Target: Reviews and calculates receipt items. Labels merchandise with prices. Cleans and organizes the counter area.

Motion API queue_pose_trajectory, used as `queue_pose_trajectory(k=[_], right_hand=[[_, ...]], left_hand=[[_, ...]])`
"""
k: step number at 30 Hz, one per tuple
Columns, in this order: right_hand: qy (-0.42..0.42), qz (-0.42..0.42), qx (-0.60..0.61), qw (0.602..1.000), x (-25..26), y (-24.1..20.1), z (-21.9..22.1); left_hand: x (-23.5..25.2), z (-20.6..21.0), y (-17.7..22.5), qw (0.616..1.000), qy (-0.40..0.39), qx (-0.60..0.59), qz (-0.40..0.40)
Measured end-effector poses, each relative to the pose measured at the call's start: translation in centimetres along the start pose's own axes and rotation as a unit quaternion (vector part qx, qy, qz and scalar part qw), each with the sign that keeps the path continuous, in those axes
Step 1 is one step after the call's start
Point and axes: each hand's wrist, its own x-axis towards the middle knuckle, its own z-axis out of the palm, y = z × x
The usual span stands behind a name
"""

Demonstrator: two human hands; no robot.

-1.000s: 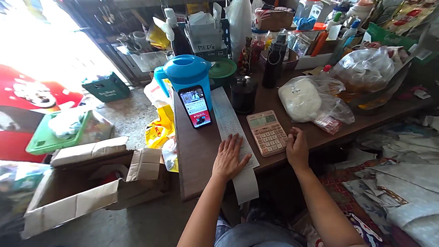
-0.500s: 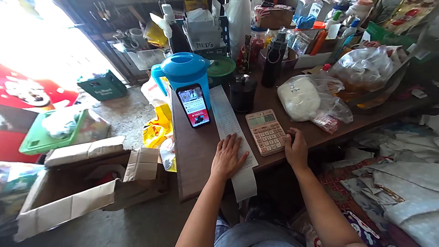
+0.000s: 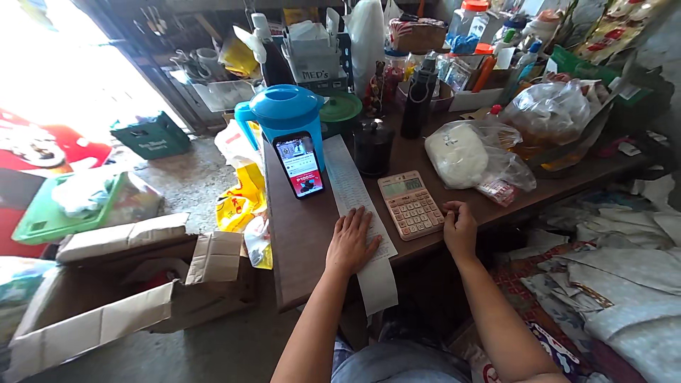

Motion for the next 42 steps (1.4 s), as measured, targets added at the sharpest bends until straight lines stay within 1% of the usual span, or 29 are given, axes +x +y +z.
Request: queue_pose_trajectory(k=[3, 6, 9, 12, 15, 16, 18, 23, 27, 31, 36, 39, 42], right_hand=[[0.002, 0.012, 0.009, 1.000, 0.0, -0.2, -0.2], [0.011, 0.029, 0.045, 0.999, 0.0, -0.1, -0.3], [0.018, 0.023, 0.071, 0.997, -0.1, 0.1, -0.2], [-0.019, -0.050, 0.019, 0.998, -0.4, 0.0, -0.3], [-0.019, -0.154, -0.041, 0.987, -1.1, -0.8, 0.4], [-0.018, -0.179, -0.047, 0.983, -1.4, -1.1, 0.6], [-0.032, -0.203, -0.047, 0.978, -1.8, -1.8, 1.1], [-0.089, -0.205, -0.069, 0.972, -2.2, -1.8, 1.6], [-0.097, -0.205, -0.064, 0.972, -2.3, -1.8, 0.7], [-0.060, -0.213, -0.059, 0.973, -2.8, -1.4, 0.0], [-0.049, -0.210, -0.060, 0.975, -2.9, -0.9, -0.3], [-0.025, -0.211, -0.070, 0.975, -2.7, -0.8, -0.6], [-0.012, -0.184, -0.105, 0.977, -2.7, -0.7, -0.5]], left_hand=[[0.0, 0.0, -0.1, 1.000, 0.002, 0.002, 0.002], [0.0, 0.0, -0.1, 1.000, 0.007, 0.000, 0.004], [0.0, 0.1, -0.2, 1.000, 0.010, -0.004, 0.007], [0.1, 0.3, -0.3, 1.000, 0.022, -0.008, 0.012], [0.2, 0.2, -0.3, 1.000, 0.020, -0.008, 0.011], [0.2, 0.2, -0.3, 1.000, 0.019, -0.007, 0.010], [0.1, 0.2, -0.3, 1.000, 0.019, -0.008, 0.010], [0.2, 0.3, -0.4, 1.000, 0.023, -0.010, 0.007], [0.2, 0.4, -0.5, 1.000, 0.025, -0.008, 0.009], [0.1, 0.4, -0.5, 0.999, 0.030, -0.011, 0.010], [0.1, 0.4, -0.4, 0.999, 0.035, -0.008, 0.011], [0.1, 0.4, -0.5, 0.999, 0.036, -0.011, 0.011], [0.1, 0.4, -0.5, 0.999, 0.041, -0.014, 0.014]])
